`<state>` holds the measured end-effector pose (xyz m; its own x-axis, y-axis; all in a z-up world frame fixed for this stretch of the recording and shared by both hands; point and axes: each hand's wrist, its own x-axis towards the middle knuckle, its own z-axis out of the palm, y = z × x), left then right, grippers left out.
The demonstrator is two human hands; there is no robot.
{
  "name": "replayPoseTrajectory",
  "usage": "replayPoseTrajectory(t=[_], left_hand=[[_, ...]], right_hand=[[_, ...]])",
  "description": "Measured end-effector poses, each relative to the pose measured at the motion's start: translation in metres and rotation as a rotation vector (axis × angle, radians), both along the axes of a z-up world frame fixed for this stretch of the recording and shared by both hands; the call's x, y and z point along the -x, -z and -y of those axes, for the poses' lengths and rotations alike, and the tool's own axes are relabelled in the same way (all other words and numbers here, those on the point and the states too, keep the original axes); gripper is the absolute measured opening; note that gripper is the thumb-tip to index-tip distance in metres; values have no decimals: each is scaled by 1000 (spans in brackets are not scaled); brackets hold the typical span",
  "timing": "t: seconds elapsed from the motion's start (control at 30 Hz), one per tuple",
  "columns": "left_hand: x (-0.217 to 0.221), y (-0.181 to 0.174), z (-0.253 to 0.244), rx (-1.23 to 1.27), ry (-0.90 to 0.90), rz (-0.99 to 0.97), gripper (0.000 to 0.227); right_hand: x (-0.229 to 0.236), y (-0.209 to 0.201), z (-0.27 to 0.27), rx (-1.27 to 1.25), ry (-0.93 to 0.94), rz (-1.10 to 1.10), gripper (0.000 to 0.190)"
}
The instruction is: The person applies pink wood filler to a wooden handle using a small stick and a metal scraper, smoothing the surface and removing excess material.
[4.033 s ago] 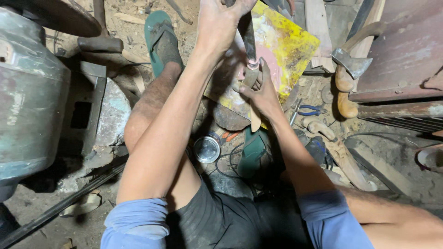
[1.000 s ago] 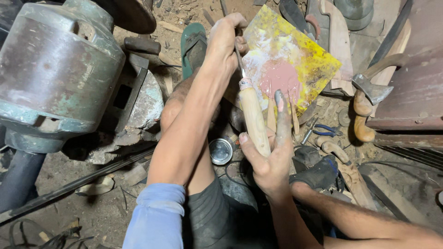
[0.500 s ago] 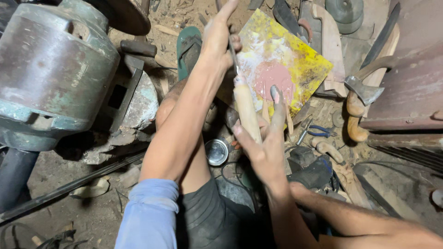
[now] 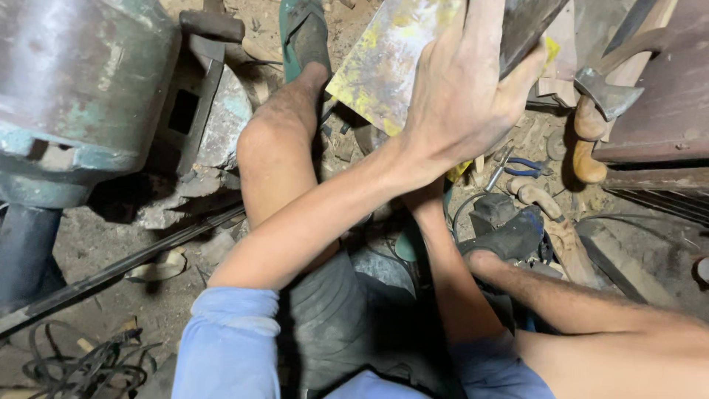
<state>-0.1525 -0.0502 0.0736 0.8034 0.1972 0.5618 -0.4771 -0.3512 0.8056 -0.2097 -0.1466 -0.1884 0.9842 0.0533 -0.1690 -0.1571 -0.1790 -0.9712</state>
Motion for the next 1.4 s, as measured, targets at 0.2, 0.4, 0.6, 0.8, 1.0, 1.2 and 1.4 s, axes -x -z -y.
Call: replayPoseTrajectory(t=[0.2,0.4,0.6,0.8,1.0,1.2,1.4], left_hand=[[0,51,-14,77,177,-165,67],[12,86,-25,35,135,-188,62],[-6,86,-42,293,283,-199,68],[-91,94,-89,1115,427,-399,28],[-147,104,-120,1355,203,-651,29],[-139,110,-115,1396,202,-681,30],[-136,113,-105,1490,158,-695,28]], right_hand=[[3,25,-15,-2,-24,-72,59],[-2,21,-26,-3,-77,-61,63],[-5,-40,-30,134,-106,14,68],[7,-182,-29,5,-191,506,76],[29,-283,-20,-753,-326,60,74],[42,-313,-18,-813,-297,34,71],[43,-324,-13,-786,-296,52,66]])
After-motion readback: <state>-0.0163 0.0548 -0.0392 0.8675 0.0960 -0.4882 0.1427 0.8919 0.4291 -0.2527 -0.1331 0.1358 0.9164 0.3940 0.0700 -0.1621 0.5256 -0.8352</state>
